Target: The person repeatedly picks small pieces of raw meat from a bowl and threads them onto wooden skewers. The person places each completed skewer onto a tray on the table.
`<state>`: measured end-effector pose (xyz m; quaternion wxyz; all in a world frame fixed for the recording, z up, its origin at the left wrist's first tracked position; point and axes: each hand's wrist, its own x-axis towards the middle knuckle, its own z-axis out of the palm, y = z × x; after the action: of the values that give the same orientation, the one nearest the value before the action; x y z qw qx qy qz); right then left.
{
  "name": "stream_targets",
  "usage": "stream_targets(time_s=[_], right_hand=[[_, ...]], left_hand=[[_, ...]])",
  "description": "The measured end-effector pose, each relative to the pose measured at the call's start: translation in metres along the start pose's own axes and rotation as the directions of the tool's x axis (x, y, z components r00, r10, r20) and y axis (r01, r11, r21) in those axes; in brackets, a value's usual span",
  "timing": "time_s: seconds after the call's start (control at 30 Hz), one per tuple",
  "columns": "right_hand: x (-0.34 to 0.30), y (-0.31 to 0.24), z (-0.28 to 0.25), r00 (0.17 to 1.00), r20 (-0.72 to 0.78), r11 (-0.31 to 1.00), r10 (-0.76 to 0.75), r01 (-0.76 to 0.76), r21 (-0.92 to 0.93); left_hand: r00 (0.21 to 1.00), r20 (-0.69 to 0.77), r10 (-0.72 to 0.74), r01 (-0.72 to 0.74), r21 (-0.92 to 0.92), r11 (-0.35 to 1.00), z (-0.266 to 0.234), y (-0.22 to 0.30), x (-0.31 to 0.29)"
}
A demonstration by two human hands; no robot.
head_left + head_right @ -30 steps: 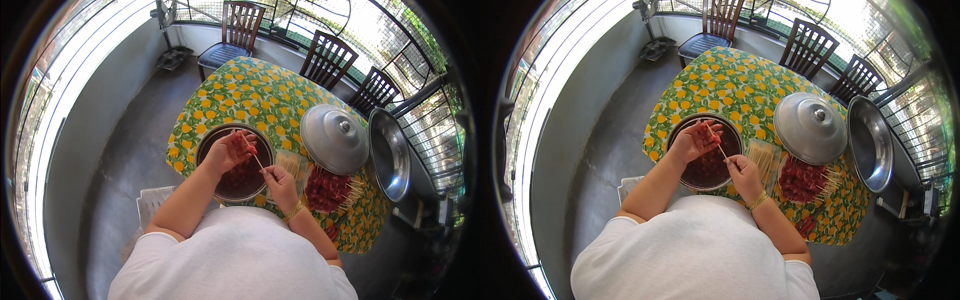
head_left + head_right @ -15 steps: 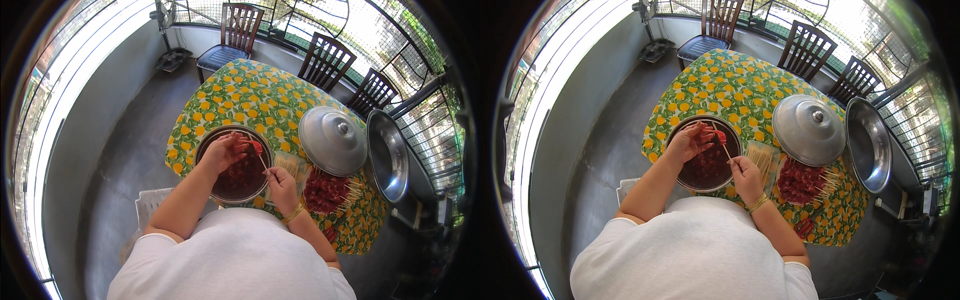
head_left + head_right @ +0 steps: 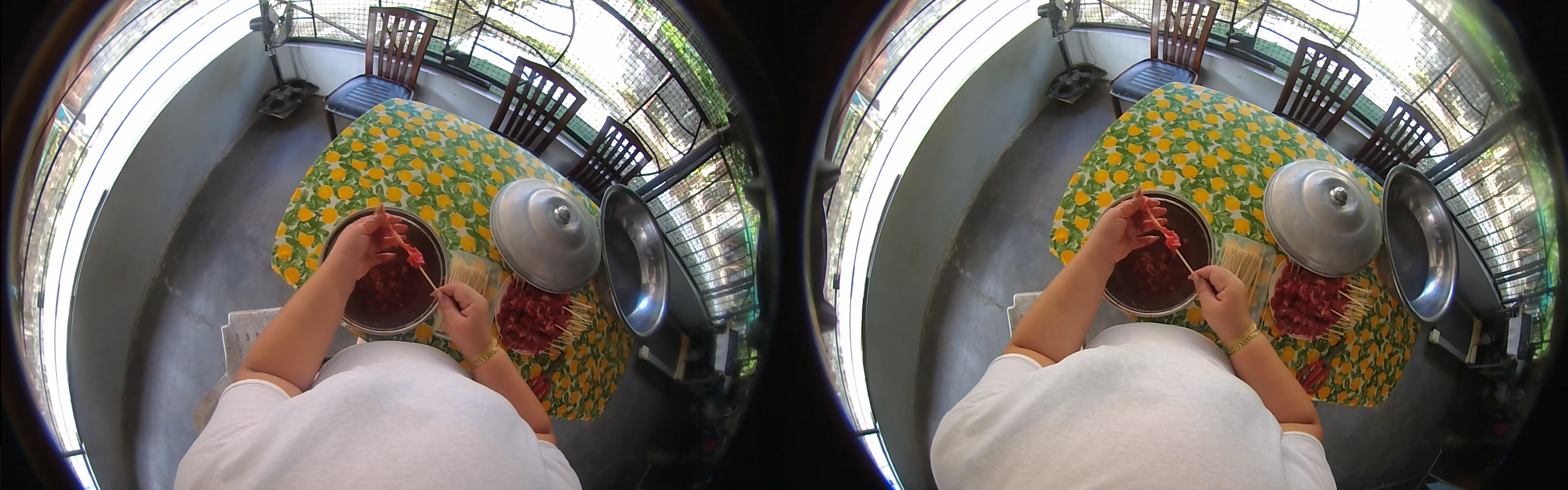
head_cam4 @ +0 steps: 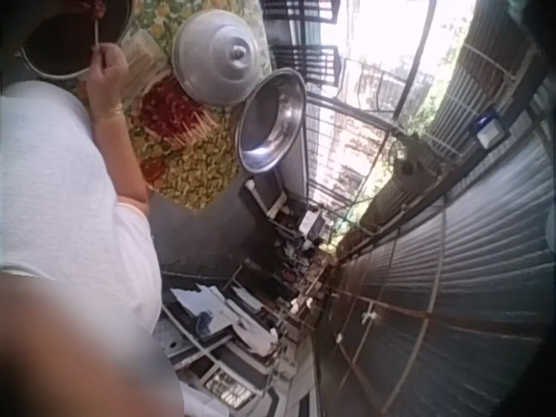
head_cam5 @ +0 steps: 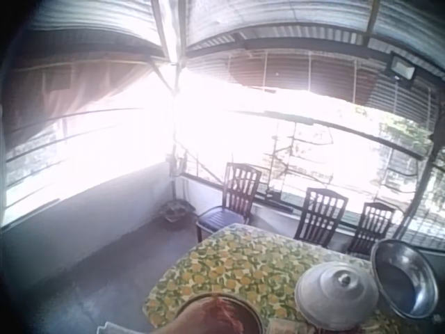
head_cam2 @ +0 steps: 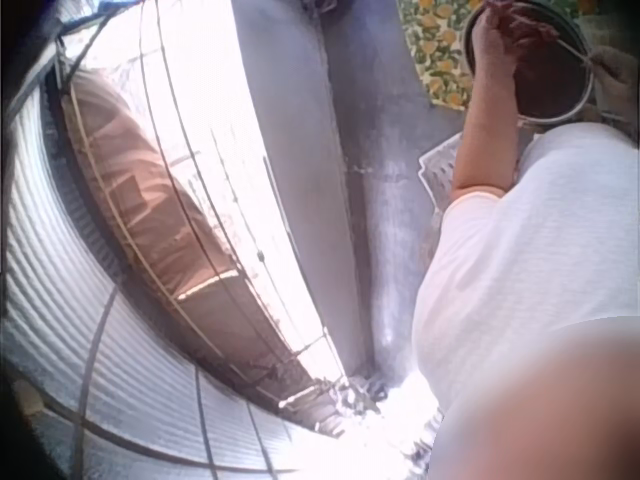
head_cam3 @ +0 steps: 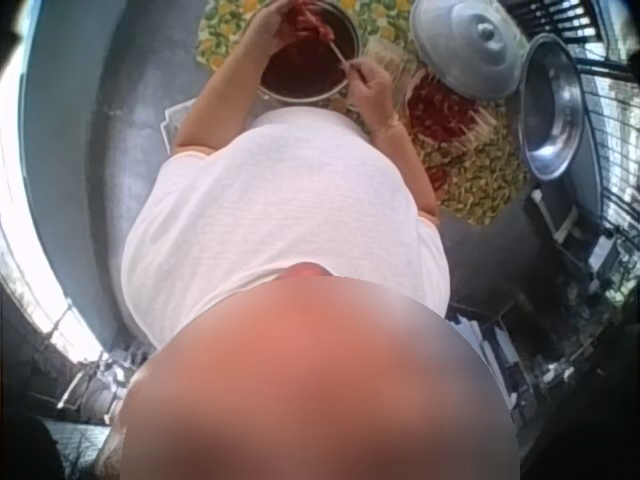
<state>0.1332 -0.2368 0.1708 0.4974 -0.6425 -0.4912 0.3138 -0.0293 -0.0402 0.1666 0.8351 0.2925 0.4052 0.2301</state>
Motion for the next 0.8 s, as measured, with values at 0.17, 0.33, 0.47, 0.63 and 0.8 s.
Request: stream_targets(time_s=[0.17, 0.33, 0.47, 0.63, 0.8], right_hand=[[0.001, 0.003, -0.002, 1.0, -0.019, 0.999, 0.025, -0.024, 0.038], [0.007, 0.02, -0.002, 0.979, 0.071, 0.981, 0.192, -0.19, -0.029], [0.011, 0.027, 0.003, 0.968, 0.114, 0.974, 0.223, -0.224, 0.0], [0.014, 0.029, -0.003, 0.938, 0.13, 0.94, 0.321, -0.332, 0.079], [0.015, 0.032, -0.011, 0.961, 0.018, 0.958, 0.274, -0.275, 0.076]], left_hand=[[0.996, -0.077, 0.046, -0.032, 0.174, 0.984, -0.035, -0.014, 0.035], [0.988, -0.15, 0.038, 0.109, 0.851, 0.513, -0.061, -0.047, 0.055], [0.97, 0.182, 0.162, -0.211, 0.961, 0.181, -0.053, -0.059, 0.041], [0.96, 0.282, -0.007, -0.229, 0.793, 0.565, -0.035, -0.061, 0.042], [0.962, 0.272, 0.018, -0.147, 0.463, 0.874, -0.044, -0.052, 0.047]])
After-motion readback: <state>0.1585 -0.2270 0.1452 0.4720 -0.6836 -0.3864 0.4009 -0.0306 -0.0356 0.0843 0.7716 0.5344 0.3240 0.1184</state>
